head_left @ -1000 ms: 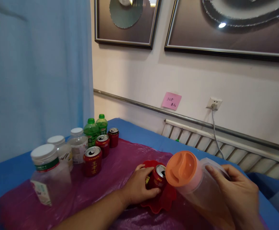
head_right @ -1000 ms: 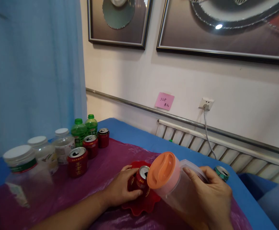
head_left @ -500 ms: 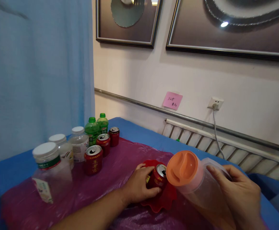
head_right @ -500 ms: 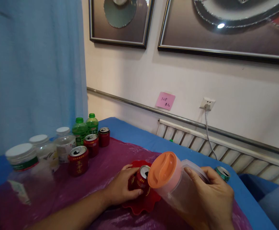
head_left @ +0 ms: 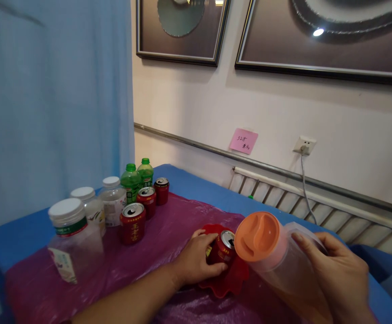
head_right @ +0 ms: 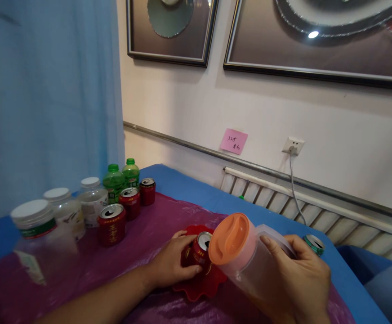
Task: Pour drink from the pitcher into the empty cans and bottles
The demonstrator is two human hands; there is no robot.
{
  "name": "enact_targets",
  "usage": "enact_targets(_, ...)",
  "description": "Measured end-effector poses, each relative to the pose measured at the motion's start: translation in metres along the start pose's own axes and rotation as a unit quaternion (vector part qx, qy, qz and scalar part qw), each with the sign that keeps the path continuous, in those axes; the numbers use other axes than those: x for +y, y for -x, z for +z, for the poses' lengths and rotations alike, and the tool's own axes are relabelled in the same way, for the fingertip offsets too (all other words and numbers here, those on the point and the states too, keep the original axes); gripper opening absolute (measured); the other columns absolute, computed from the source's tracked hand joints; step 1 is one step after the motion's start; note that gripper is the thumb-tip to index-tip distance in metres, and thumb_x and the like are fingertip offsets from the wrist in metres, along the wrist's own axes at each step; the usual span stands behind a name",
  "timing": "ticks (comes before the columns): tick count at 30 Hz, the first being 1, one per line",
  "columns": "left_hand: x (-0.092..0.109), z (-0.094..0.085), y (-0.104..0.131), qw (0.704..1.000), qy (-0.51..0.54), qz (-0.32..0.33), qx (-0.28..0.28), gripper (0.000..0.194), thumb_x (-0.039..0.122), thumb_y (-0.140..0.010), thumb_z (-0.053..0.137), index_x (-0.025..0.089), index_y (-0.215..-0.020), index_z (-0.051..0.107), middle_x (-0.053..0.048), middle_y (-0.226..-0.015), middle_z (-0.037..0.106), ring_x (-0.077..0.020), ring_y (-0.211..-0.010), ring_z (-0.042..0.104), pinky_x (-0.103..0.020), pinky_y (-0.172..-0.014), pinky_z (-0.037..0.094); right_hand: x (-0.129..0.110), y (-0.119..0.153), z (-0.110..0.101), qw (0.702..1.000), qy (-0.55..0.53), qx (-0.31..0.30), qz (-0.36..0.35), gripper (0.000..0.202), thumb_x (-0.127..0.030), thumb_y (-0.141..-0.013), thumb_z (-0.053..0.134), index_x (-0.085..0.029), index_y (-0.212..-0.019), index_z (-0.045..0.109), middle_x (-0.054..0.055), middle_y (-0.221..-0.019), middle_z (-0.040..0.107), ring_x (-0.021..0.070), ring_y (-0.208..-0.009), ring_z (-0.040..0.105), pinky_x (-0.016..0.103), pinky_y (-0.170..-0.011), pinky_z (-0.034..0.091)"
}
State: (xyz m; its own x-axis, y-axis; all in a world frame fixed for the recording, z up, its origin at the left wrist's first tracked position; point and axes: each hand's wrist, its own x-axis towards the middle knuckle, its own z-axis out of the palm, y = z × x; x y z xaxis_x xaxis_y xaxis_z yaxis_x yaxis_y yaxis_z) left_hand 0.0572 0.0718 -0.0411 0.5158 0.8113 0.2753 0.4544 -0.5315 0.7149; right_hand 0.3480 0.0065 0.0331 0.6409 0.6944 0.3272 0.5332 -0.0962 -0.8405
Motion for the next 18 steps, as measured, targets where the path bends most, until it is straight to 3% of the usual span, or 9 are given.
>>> enact_targets(18,-0.0007,0.0010,-0.0004,1.000,-0.016,-0.006,-0.001,0.058,0.036,-0.069,0.082,0.029,-0.124,0.065,-0.002,-0.123,0.075,-0.0320,-0.118,0.065,-0.051,-0.121,0.023,-0.0021,0.0015,-0.0010,1.000,0.017,0.004,0.005,0.053,-0.074,-0.057,0.072,-0.024,-0.070,0.067,-0.003,-0.058,0.056,0.0196,-0.065,0.053,0.029,-0.055,0.037)
